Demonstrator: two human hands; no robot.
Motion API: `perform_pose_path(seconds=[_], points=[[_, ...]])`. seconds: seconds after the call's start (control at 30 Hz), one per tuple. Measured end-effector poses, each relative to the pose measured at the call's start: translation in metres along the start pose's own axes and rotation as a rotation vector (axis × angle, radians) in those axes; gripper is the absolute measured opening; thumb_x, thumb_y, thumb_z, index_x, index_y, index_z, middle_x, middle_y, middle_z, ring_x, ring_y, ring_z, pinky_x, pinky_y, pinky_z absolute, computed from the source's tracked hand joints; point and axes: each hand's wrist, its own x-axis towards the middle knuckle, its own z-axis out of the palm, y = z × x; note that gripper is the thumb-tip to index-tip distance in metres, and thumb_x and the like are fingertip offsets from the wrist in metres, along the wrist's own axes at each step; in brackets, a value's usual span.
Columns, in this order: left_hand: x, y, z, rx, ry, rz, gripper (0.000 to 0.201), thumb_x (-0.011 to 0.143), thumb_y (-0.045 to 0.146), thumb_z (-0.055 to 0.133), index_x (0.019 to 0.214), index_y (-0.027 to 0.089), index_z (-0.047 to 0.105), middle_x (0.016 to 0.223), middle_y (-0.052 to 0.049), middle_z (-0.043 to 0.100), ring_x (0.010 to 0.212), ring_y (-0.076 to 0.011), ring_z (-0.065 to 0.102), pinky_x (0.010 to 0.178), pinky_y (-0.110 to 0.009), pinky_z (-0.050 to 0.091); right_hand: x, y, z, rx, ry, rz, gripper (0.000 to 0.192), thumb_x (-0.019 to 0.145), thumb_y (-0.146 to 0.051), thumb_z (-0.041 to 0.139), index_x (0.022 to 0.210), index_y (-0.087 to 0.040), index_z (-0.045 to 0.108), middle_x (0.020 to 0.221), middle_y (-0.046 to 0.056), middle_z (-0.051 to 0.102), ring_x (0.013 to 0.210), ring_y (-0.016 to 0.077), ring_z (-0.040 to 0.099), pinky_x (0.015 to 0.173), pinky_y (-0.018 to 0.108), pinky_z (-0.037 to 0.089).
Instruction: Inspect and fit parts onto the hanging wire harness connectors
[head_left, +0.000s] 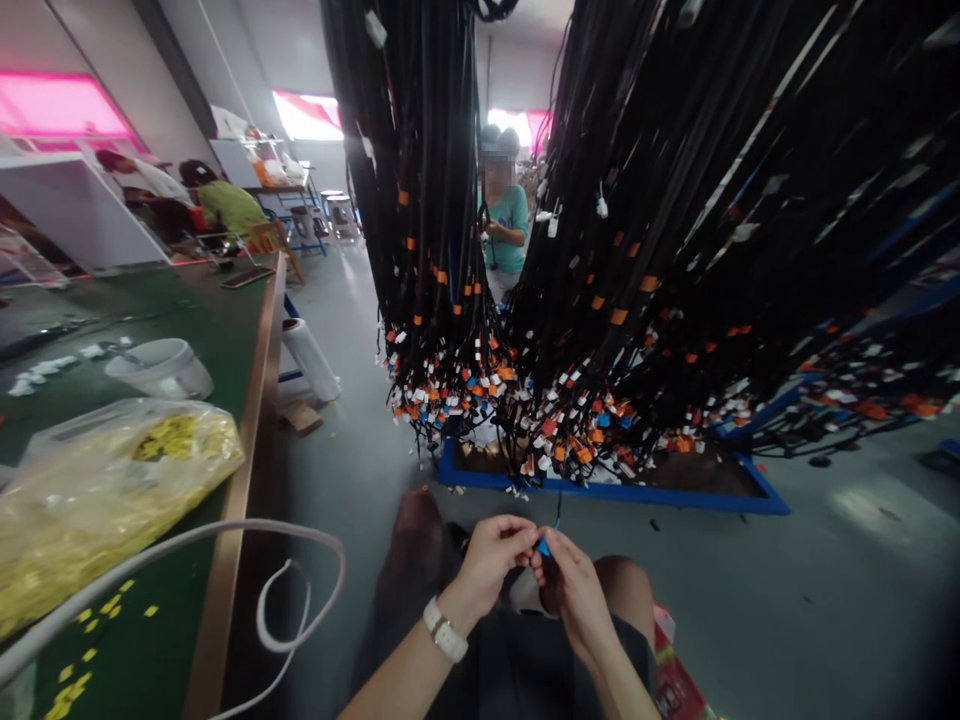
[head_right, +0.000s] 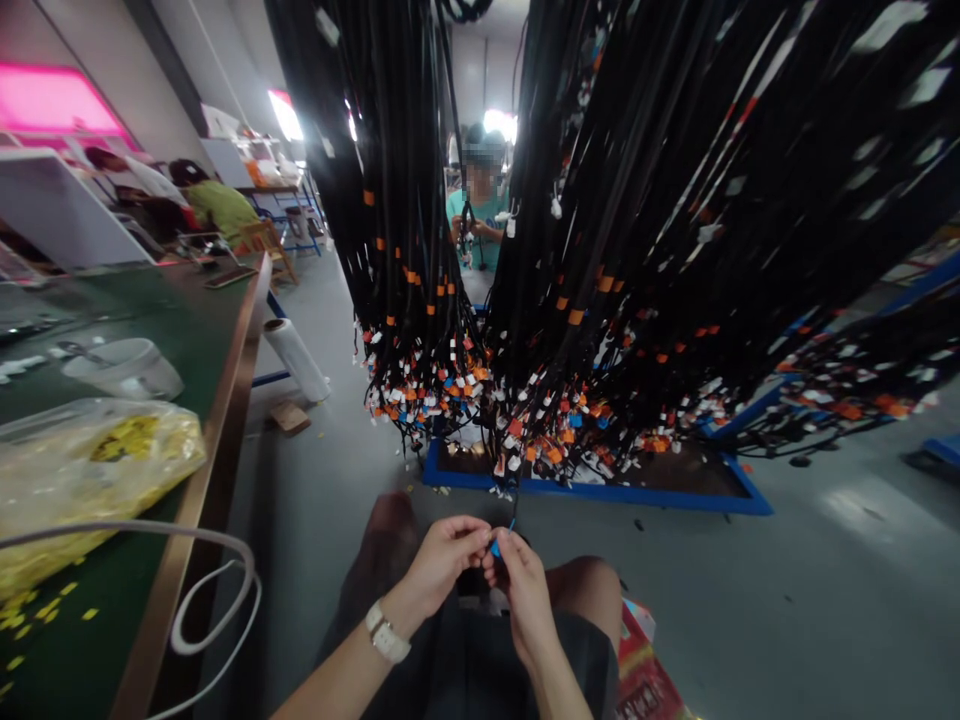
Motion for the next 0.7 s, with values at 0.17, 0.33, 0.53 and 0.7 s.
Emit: perform_pose_path(seconds=[0.17, 0.33, 0.53, 0.7], points=[[0.000, -0.004, 0.001, -0.110, -0.055, -0.017, 0.034, 0.059, 0.034, 0.080, 0.076, 0.009, 0.063, 0.058, -0.003, 0.060, 0.051, -0.0140, 0.056, 0.053, -0.028, 0.045, -0.002, -0.002, 0.000, 0.029, 0.020, -0.004, 0.029, 0.069, -0.046, 0.071, 0.075, -0.019, 0.066, 0.060, -0.001, 0.059, 0.053, 0.0119, 0.048, 0.051, 0.024, 0.038], [-0.004, 0.003, 0.006, 0.081, 0.053, 0.049, 0.032, 0.059, 0.035, 0.079, 0.072, 0.010, 0.065, 0.053, -0.002, 0.060, 0.046, -0.0107, 0.052, 0.049, -0.022, 0.037, -0.001, 0.001, 0.000, 0.038, 0.028, 0.011, 0.028, 0.071, -0.045, 0.071, 0.079, -0.019, 0.066, 0.059, -0.002, 0.059, 0.052, 0.0100, 0.048, 0.050, 0.021, 0.037], [-0.007, 0.010, 0.010, 0.151, 0.104, 0.074, 0.031, 0.058, 0.040, 0.077, 0.068, 0.013, 0.065, 0.049, 0.000, 0.059, 0.045, -0.0110, 0.050, 0.047, -0.021, 0.034, 0.000, 0.005, -0.002, 0.031, 0.046, 0.008, 0.030, 0.070, -0.046, 0.071, 0.081, -0.018, 0.066, 0.059, -0.001, 0.060, 0.052, 0.0098, 0.049, 0.050, 0.021, 0.037], [-0.006, 0.013, 0.008, 0.182, 0.158, 0.079, 0.032, 0.057, 0.041, 0.078, 0.066, 0.012, 0.068, 0.055, -0.001, 0.060, 0.046, -0.0075, 0.042, 0.044, -0.020, 0.025, 0.001, 0.005, 0.000, 0.024, 0.041, 0.027, 0.031, 0.070, -0.046, 0.070, 0.084, -0.018, 0.067, 0.060, -0.001, 0.061, 0.051, 0.0113, 0.049, 0.049, 0.022, 0.037]])
